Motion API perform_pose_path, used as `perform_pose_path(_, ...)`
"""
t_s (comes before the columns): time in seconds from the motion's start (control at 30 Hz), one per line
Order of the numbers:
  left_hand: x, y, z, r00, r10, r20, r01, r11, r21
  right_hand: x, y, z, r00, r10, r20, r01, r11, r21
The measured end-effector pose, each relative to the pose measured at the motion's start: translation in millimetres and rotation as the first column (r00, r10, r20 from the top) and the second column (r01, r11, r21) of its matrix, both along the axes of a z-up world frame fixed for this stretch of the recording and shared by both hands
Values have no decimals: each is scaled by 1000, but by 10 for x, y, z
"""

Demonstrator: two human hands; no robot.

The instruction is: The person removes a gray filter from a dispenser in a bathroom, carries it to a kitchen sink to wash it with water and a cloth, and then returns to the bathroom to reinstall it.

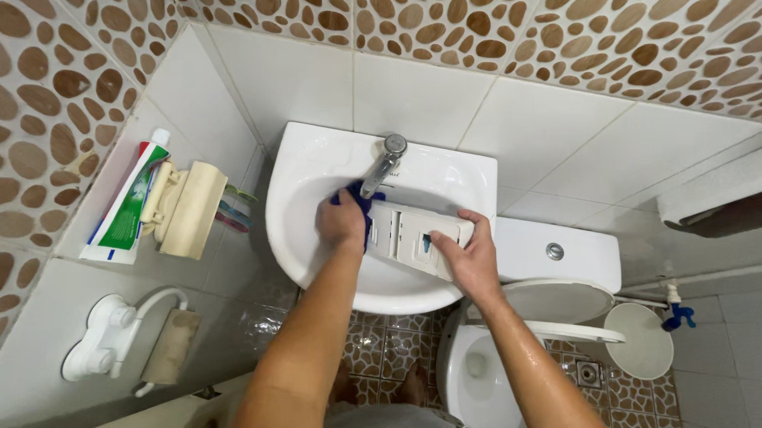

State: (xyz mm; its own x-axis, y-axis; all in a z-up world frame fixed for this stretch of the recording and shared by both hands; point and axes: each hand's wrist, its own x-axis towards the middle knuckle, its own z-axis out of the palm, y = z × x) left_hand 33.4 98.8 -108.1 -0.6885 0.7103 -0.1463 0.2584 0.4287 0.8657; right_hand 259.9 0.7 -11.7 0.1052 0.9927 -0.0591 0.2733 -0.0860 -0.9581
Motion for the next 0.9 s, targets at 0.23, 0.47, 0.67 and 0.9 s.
perform_pose_path(0.23,96,-378,374,929,145,341,-119,988,-97,-184,-254,-62,986,-146,-84,146,989,-3)
perform_pose_path(0.47,760,-925,490,742,122,659,-73,992,-102,-269,-342,-139,980,-199,-9,199,980,12)
perform_pose_path(0.67,1095,-1598,1471,818,-381,432,447,892,-61,-64,-185,-258,975,-214,57,211,976,54)
perform_pose_path(0.9,865,-1638,1741,692,-337,-638,557,812,174,60,5,-262,852,-277,-444,101,919,-380)
